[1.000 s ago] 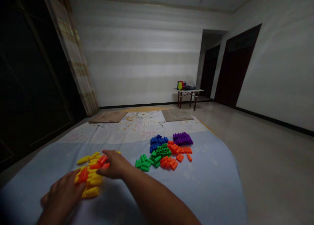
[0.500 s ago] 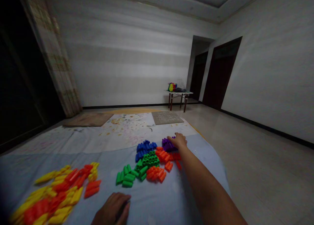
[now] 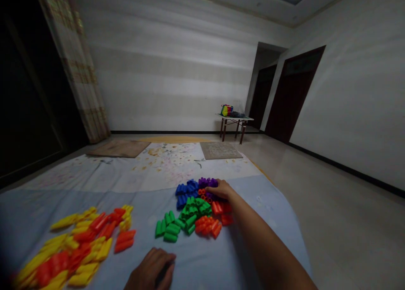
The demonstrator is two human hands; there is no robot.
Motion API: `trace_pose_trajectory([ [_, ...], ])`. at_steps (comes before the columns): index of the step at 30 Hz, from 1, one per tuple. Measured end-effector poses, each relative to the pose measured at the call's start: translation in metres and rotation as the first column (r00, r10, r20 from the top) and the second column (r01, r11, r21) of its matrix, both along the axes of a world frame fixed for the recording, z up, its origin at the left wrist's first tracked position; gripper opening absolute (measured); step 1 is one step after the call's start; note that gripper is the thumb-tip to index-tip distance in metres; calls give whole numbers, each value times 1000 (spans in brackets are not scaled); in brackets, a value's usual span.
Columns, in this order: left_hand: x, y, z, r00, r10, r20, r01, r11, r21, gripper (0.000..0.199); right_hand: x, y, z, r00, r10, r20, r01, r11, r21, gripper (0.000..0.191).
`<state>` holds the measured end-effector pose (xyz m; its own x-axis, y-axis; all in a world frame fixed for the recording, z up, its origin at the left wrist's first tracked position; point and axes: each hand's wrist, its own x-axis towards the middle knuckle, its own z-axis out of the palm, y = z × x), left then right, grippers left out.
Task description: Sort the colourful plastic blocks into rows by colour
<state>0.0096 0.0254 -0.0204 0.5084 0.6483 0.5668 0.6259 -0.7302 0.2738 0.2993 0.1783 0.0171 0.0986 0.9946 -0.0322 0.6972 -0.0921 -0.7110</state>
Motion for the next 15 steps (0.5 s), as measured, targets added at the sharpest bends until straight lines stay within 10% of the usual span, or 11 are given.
trace_pose_trajectory([
  [15,15,-15,-11,999,-26,-34,19,982,-190,16,-166,-17,-5,929,354,107,-354,935,-14,80],
])
